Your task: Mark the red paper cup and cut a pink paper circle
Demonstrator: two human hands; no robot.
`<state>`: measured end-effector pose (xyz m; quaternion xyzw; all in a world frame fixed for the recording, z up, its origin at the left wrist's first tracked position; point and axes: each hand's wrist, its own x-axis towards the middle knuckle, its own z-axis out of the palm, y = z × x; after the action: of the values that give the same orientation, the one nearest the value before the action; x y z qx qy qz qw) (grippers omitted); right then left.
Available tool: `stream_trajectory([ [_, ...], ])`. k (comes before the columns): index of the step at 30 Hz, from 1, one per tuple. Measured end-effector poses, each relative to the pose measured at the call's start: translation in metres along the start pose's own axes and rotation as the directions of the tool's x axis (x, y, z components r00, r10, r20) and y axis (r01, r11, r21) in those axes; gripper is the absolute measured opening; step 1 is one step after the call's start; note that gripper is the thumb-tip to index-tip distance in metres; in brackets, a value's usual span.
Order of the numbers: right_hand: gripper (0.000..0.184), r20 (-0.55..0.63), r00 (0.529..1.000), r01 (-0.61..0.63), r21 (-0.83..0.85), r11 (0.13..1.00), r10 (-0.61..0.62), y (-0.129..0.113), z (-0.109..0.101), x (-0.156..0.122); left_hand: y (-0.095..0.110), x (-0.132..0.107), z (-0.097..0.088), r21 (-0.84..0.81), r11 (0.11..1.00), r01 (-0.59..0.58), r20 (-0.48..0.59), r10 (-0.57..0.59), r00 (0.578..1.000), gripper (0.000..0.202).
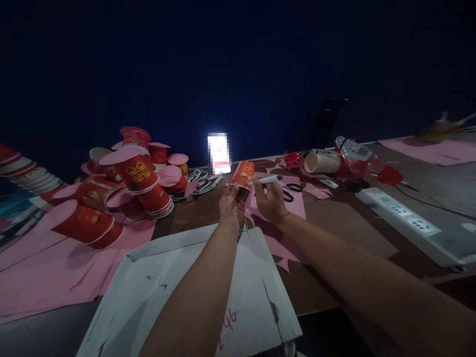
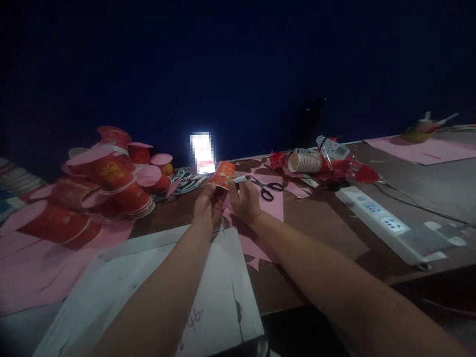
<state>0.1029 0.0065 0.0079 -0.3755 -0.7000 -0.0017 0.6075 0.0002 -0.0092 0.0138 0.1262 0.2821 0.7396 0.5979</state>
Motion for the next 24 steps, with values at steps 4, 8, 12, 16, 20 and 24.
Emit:
stream_trajectory([
  [4, 0.01, 0.017, 1.0, 0.006, 0.046, 0.999, -0.007, -0.0017, -0.0007, 0.0009, -0.0003, 0.001, 0.0001, 0.005, 1.0, 0.021, -0.008, -0.02, 1.0, 0.013],
  [8, 0.011, 0.013, 0.999, 0.043, 0.062, 0.997, -0.044, -0.003, -0.0009, 0.0016, -0.0011, 0.0014, 0.0003, -0.003, 1.0, 0.019, -0.004, -0.019, 1.0, 0.013],
  [12, 0.011, -0.006, 0.999, 0.055, 0.065, 0.996, -0.054, -0.0021, -0.0003, 0.0018, -0.0009, 0.0002, 0.0013, 0.007, 1.0, 0.014, 0.001, -0.014, 1.0, 0.011],
  [16, 0.01, 0.026, 0.998, 0.064, 0.057, 0.996, -0.066, -0.0021, 0.0, 0.0013, -0.0005, -0.0007, 0.0016, -0.03, 0.999, 0.019, 0.003, -0.019, 1.0, 0.011],
  [20, 0.01, 0.018, 0.997, 0.076, 0.042, 0.996, -0.077, -0.0028, 0.0, 0.0013, -0.0011, -0.0005, 0.0009, -0.031, 0.999, 0.021, 0.025, -0.021, 0.999, 0.014],
  [24, 0.011, 0.046, 0.996, 0.073, 0.06, 0.996, -0.076, -0.0031, -0.0003, 0.0007, -0.0016, -0.0005, 0.0019, -0.039, 0.999, 0.009, 0.042, -0.007, 0.999, 0.015],
])
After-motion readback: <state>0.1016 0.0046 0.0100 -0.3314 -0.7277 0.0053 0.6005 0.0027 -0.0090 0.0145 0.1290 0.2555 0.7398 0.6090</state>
